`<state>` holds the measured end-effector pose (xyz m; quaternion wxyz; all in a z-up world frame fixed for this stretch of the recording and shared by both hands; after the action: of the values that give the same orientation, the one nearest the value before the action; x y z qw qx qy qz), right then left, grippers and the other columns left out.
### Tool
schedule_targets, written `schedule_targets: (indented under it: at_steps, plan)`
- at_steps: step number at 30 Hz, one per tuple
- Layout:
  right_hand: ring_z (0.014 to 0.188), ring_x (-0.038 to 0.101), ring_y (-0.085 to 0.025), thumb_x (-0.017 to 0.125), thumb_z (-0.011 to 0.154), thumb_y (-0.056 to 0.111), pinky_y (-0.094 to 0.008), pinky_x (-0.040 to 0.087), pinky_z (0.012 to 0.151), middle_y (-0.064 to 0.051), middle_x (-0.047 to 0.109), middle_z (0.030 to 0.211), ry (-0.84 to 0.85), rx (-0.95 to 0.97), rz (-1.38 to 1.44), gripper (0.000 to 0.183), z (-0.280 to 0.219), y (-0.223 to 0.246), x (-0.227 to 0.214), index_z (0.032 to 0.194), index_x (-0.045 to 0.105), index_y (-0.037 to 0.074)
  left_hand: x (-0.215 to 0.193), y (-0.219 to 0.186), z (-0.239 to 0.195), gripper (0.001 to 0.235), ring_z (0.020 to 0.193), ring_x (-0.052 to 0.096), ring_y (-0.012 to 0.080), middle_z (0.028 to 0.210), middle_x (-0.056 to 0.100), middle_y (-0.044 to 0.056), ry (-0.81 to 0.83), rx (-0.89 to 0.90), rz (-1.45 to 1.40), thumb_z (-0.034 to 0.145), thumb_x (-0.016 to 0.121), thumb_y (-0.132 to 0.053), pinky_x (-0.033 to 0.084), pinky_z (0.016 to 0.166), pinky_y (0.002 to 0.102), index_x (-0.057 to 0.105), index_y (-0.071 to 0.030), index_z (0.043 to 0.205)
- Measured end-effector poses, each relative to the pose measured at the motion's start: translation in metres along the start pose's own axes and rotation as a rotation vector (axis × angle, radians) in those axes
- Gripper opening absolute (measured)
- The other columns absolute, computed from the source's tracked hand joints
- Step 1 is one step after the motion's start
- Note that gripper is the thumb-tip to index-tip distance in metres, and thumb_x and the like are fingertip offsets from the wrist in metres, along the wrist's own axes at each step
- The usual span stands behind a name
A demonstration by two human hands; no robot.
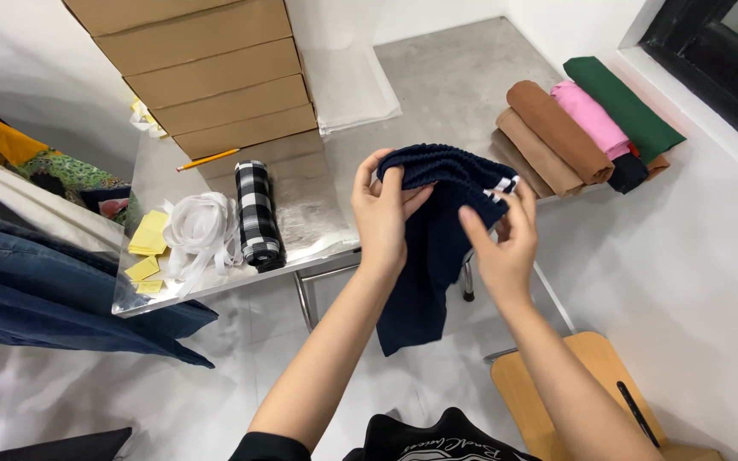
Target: The person takes a black and white checkered skirt from a clothing rack, folds it neatly on a metal table, and places it aside. They then take a pair of navy blue shorts from the rack, fold them on the table, and place them next to the skirt. Finally, the person opens a clear plastic bag on the table.
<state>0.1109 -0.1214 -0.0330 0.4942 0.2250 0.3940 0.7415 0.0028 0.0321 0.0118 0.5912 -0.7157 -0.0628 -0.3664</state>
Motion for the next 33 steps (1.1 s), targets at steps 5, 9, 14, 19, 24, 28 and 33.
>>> schedule_targets:
  at_steps: [5, 9, 14, 19, 24, 28, 33]
  plan:
    - [0.09, 0.064, -0.003, 0.085, 0.098, 0.013, -0.018, 0.056, 0.074, 0.004, 0.068, 0.104, -0.034, 0.214, 0.093, 0.024, 0.024, -0.024, -0.009, 0.117, 0.07, 0.014, -0.014, -0.008, 0.003, 0.048, 0.086, 0.079, 0.0314, 0.099, 0.069, 0.018, 0.133, -0.015, 0.166, 0.095, 0.073, -0.013, 0.073, 0.078, 0.043, 0.057, 0.001, 0.138]
    - [0.089, 0.059, 0.001, 0.084, 0.097, 0.007, -0.013, 0.049, 0.076, 0.008, 0.064, 0.101, -0.064, 0.205, 0.149, 0.035, 0.04, -0.025, -0.02, 0.121, 0.06, 0.017, -0.012, -0.022, -0.008, 0.079, 0.098, 0.078, 0.0264, 0.1, 0.069, 0.018, 0.375, 0.035, 0.413, 0.082, 0.091, -0.012, 0.073, 0.07, 0.037, 0.05, 0.0, 0.149]
    - [0.108, 0.06, -0.004, 0.076, 0.096, -0.002, -0.017, 0.049, 0.09, 0.001, 0.064, 0.123, 0.155, 0.201, 0.276, 0.055, 0.056, -0.005, -0.022, 0.133, 0.041, 0.017, -0.029, -0.028, 0.002, 0.039, 0.077, 0.064, 0.0155, 0.085, 0.055, 0.0, 0.338, 0.386, 0.851, 0.087, 0.09, -0.024, 0.058, 0.072, 0.03, 0.07, -0.017, 0.119]
    - [0.105, 0.063, -0.006, 0.074, 0.084, -0.008, -0.019, 0.054, 0.089, -0.003, 0.066, 0.121, 0.312, 0.246, 0.268, 0.068, 0.073, -0.004, -0.028, 0.144, 0.05, 0.012, -0.025, -0.008, 0.004, 0.032, 0.119, 0.062, 0.0262, 0.123, 0.062, 0.011, 0.538, 0.347, 0.605, 0.095, 0.083, -0.019, 0.05, 0.101, 0.043, 0.053, -0.013, 0.104]
    - [0.093, 0.067, -0.003, 0.087, 0.071, -0.006, -0.016, 0.059, 0.08, 0.001, 0.072, 0.111, 0.438, 0.354, 0.169, 0.064, 0.078, 0.005, -0.037, 0.132, 0.071, 0.007, -0.022, 0.001, 0.002, 0.043, 0.094, 0.071, 0.015, 0.109, 0.073, 0.01, 0.592, 0.206, 0.572, 0.097, 0.078, -0.011, 0.063, 0.078, 0.032, 0.044, -0.018, 0.122]
    - [0.089, 0.071, -0.004, 0.087, 0.077, 0.001, -0.017, 0.061, 0.079, 0.001, 0.074, 0.105, 0.411, 0.378, 0.202, 0.053, 0.091, -0.028, -0.051, 0.128, 0.072, 0.006, 0.004, -0.02, -0.015, 0.045, 0.111, 0.077, 0.0327, 0.119, 0.077, 0.017, 0.714, 0.35, 0.692, 0.103, 0.075, -0.013, 0.068, 0.081, 0.041, 0.056, -0.024, 0.143]
    - [0.1, 0.068, -0.004, 0.073, 0.11, 0.018, -0.018, 0.059, 0.084, -0.003, 0.072, 0.117, 0.319, 0.195, 0.094, 0.028, 0.103, -0.04, -0.059, 0.134, 0.063, 0.009, 0.015, -0.014, -0.017, 0.041, 0.106, 0.078, 0.0327, 0.116, 0.078, 0.015, 0.711, 0.54, 0.849, 0.093, 0.086, -0.015, 0.071, 0.076, 0.04, 0.074, -0.016, 0.132]
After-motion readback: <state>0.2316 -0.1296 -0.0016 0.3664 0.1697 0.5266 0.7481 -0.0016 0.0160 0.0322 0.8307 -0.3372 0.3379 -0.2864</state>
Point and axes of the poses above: each hand's wrist, its own z-axis towards the middle knuckle, its own x-axis out of the palm, y = z × x, the point moved 5 cm from there along z, towards the middle knuckle
